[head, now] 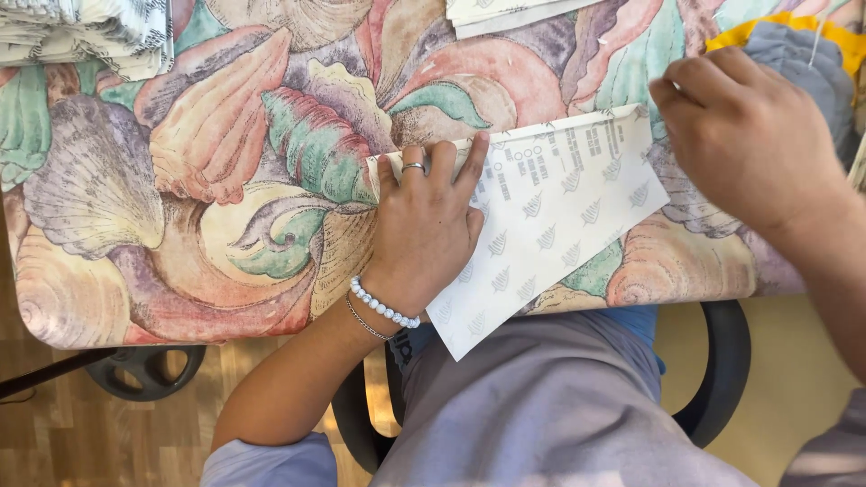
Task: Folding printed paper sheets into triangular packaging shapes
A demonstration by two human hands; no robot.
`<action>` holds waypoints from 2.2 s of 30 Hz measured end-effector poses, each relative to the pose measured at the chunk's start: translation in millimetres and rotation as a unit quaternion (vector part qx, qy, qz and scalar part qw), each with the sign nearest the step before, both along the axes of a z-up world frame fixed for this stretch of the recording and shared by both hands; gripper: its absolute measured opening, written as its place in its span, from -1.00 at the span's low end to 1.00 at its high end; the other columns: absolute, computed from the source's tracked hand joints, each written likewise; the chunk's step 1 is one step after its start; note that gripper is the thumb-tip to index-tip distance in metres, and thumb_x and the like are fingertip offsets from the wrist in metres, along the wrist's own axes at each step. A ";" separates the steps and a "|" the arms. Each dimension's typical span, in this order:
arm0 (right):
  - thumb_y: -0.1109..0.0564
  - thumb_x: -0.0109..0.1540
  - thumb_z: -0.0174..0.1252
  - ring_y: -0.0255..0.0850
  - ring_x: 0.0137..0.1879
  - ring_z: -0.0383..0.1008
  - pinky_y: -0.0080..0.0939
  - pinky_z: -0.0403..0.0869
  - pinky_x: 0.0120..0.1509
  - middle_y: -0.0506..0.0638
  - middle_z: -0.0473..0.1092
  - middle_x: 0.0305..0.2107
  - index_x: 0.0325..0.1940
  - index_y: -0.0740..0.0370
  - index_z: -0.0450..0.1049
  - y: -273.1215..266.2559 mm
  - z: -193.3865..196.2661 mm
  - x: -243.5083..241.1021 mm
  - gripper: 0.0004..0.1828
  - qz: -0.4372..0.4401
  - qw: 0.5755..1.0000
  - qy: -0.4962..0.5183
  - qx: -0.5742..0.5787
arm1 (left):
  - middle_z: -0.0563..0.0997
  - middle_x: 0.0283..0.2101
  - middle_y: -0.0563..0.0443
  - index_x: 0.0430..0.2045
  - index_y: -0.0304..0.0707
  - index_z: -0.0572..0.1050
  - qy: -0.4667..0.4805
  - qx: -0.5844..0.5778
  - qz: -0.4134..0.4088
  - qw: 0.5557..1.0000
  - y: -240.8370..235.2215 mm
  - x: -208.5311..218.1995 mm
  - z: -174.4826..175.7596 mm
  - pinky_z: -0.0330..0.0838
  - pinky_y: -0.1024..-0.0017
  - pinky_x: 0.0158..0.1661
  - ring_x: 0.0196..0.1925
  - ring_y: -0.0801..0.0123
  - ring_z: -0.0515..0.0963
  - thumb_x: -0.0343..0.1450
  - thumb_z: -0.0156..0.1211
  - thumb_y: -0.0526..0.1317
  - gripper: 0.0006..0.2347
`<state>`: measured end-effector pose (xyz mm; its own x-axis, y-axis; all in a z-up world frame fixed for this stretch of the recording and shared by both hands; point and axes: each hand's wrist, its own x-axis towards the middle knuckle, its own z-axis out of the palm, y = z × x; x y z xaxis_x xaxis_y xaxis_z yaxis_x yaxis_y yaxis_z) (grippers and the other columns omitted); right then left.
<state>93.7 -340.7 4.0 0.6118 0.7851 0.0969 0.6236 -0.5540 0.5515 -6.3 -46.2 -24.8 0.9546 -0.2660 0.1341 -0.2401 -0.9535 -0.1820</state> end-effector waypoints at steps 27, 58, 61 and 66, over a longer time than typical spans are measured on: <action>0.32 0.23 0.00 -0.10 -0.12 0.37 -0.26 0.53 -0.10 0.01 0.37 -0.18 0.08 0.39 0.53 123.1 -33.7 -32.3 -0.64 0.134 0.968 0.110 0.182 | 0.40 -0.09 0.01 0.22 -0.01 0.43 -0.076 -0.068 -0.033 0.994 20.9 -2.4 -12.9 0.41 0.19 -0.10 -0.04 0.17 0.42 0.42 0.14 -0.01 -0.56; 0.27 0.16 0.03 -0.09 0.15 0.53 -0.11 0.63 0.05 -0.02 0.48 0.10 0.29 0.26 0.59 9.2 -33.5 -9.5 -0.40 0.017 0.974 0.146 0.174 | 0.54 -0.07 -0.06 -0.15 -0.30 0.52 -0.004 -0.123 -0.060 0.991 14.9 17.7 1.8 0.45 0.21 -0.15 -0.08 0.18 0.51 0.46 0.07 -0.14 -0.77; 0.26 0.18 0.04 -0.07 0.09 0.53 -0.05 0.63 -0.04 -0.04 0.48 0.05 0.26 0.22 0.62 5.0 -35.3 -7.0 -0.44 0.003 0.972 0.147 0.182 | 0.53 -0.10 -0.12 -0.22 -0.28 0.50 0.073 -0.170 -0.098 0.978 -1.6 54.4 -0.8 0.50 0.20 -0.20 -0.13 0.12 0.53 0.41 0.26 -0.12 -0.77; 0.34 0.25 0.07 -0.06 0.01 0.57 -0.04 0.63 -0.11 0.03 0.52 -0.05 0.10 0.30 0.69 10.4 -24.2 0.0 -0.59 0.019 0.945 0.202 0.257 | 0.39 -0.01 -0.26 -0.18 -0.28 0.34 0.188 -0.200 -0.104 0.956 -15.5 88.4 9.2 0.53 0.18 -0.60 -0.40 0.12 0.52 0.20 0.63 -0.05 -0.46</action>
